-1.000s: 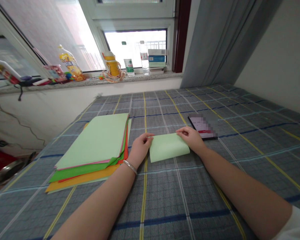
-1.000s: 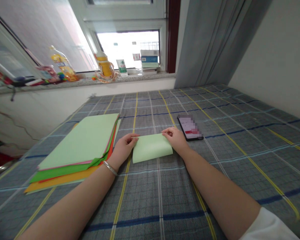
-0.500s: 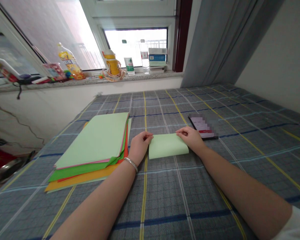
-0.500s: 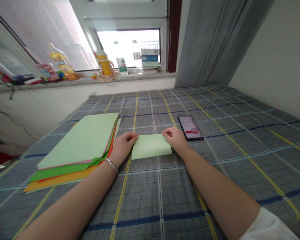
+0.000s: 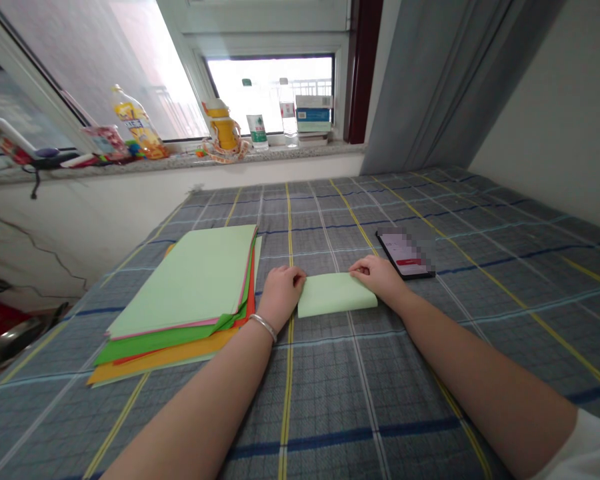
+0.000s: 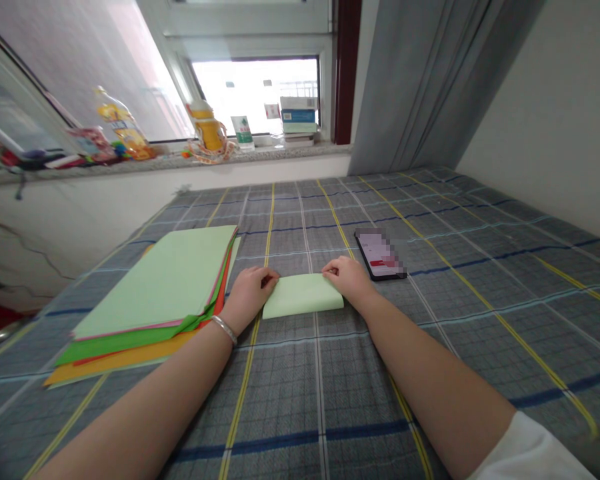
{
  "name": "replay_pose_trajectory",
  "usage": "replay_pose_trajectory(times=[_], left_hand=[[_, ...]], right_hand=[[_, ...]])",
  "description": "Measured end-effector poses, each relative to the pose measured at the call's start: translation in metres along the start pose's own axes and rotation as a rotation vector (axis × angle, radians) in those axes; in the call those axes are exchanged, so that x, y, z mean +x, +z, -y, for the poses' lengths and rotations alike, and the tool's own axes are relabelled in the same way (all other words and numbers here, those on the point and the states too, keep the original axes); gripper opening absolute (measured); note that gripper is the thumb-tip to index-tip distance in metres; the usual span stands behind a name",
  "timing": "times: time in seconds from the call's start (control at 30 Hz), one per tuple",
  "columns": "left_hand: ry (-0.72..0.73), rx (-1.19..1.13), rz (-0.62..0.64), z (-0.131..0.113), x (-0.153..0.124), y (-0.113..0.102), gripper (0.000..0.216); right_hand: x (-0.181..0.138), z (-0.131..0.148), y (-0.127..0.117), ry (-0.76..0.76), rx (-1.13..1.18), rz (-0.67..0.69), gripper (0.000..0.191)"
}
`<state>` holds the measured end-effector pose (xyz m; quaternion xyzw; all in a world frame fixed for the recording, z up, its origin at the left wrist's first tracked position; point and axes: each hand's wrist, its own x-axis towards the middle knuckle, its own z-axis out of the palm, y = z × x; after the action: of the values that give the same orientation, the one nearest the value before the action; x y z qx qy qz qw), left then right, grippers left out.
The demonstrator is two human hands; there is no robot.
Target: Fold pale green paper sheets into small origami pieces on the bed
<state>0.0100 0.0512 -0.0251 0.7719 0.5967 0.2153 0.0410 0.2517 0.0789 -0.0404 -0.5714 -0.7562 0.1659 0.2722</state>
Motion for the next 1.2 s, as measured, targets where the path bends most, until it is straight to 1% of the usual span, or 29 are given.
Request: replay_pose_trajectory(times=[0.23, 0.33, 0.4, 0.5, 0.7, 0.9, 0.97, 1.03, 1.1, 1.13, 1.2], left_hand=[[-0.21, -0.28, 0.034, 0.008, 0.004, 0.005, 0.015], [-0.243, -0.339, 0.063, 0.009, 0.005, 0.004, 0.014], [-0.233, -0.321, 0.07, 0.007, 0.004, 0.002, 0.015], [-0.175, -0.228, 0.064, 0.004, 0.002, 0.0, 0.017], [0.01, 0.024, 0.013, -0.001, 0.0, 0.002, 0.021], [0.073, 0.082, -0.034, -0.001, 0.0, 0.004, 0.021], [0.154, 0.106, -0.049, 0.0, 0.0, 0.004, 0.02], [0.29, 0.116, -0.02, 0.0, 0.002, 0.003, 0.019], [0.411, 0.113, 0.053, 0.0, 0.004, 0.001, 0.019], [0.443, 0.114, 0.09, -0.001, 0.005, -0.001, 0.02], [0.446, 0.129, 0.141, -0.003, 0.006, -0.004, 0.023]], right_hand=[[-0.001, -0.001, 0.001, 0.035, 0.047, -0.015, 0.016], [0.0, -0.001, 0.001, 0.034, 0.042, -0.009, 0.016], [0.0, -0.002, 0.001, 0.025, 0.025, -0.003, 0.016], [0.0, -0.002, 0.0, 0.019, 0.015, 0.009, 0.017], [0.001, -0.002, 0.0, 0.015, -0.003, 0.028, 0.018], [0.001, 0.001, -0.001, 0.004, -0.041, 0.016, 0.017], [0.001, 0.001, -0.001, 0.004, -0.044, 0.017, 0.016], [0.001, 0.001, 0.0, -0.005, -0.048, 0.013, 0.016], [0.001, 0.0, 0.0, -0.02, -0.049, 0.006, 0.016], [0.001, 0.0, 0.001, -0.026, -0.047, 0.005, 0.016], [0.002, -0.001, 0.001, -0.027, -0.039, 0.006, 0.016]])
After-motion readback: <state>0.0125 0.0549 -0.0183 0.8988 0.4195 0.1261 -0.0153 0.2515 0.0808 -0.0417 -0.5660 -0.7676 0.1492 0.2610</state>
